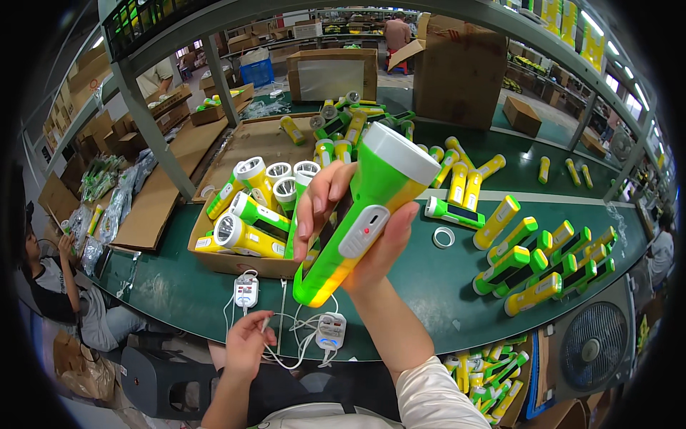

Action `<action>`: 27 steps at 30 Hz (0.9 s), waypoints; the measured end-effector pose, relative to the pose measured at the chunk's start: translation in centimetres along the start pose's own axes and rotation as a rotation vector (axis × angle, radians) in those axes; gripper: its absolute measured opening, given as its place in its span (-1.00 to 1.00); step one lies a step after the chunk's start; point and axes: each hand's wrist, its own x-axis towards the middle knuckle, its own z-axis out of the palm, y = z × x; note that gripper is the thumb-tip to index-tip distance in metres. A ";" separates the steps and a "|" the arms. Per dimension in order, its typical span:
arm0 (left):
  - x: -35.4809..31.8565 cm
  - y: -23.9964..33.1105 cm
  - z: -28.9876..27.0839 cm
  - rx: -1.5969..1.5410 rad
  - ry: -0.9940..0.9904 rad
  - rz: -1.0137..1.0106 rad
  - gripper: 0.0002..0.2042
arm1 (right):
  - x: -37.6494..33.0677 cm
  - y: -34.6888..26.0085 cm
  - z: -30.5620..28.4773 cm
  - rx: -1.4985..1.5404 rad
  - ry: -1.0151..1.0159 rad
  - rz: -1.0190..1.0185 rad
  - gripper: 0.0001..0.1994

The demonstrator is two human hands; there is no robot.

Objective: The person fastens a pouch around their waist, then tests flashlights by turning their switches to illuminate the lights, plugging them into charging cables, and inserting a metal tool into their charging ports.

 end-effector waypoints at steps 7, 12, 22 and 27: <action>-0.1 7.8 4.5 -0.291 -0.074 0.184 -0.85 | 0.4 -0.6 1.1 -0.771 0.243 0.698 -0.57; 2.3 9.4 7.8 -0.065 0.053 0.422 -0.87 | -0.6 0.9 1.8 -0.772 0.242 0.860 -0.54; 3.0 8.1 8.1 -0.001 0.223 0.618 -0.88 | -1.4 0.6 2.3 -0.847 0.084 0.969 -0.53; 3.0 8.4 7.6 0.060 0.188 0.637 -0.89 | -1.3 0.5 2.3 -0.989 0.009 0.969 -0.54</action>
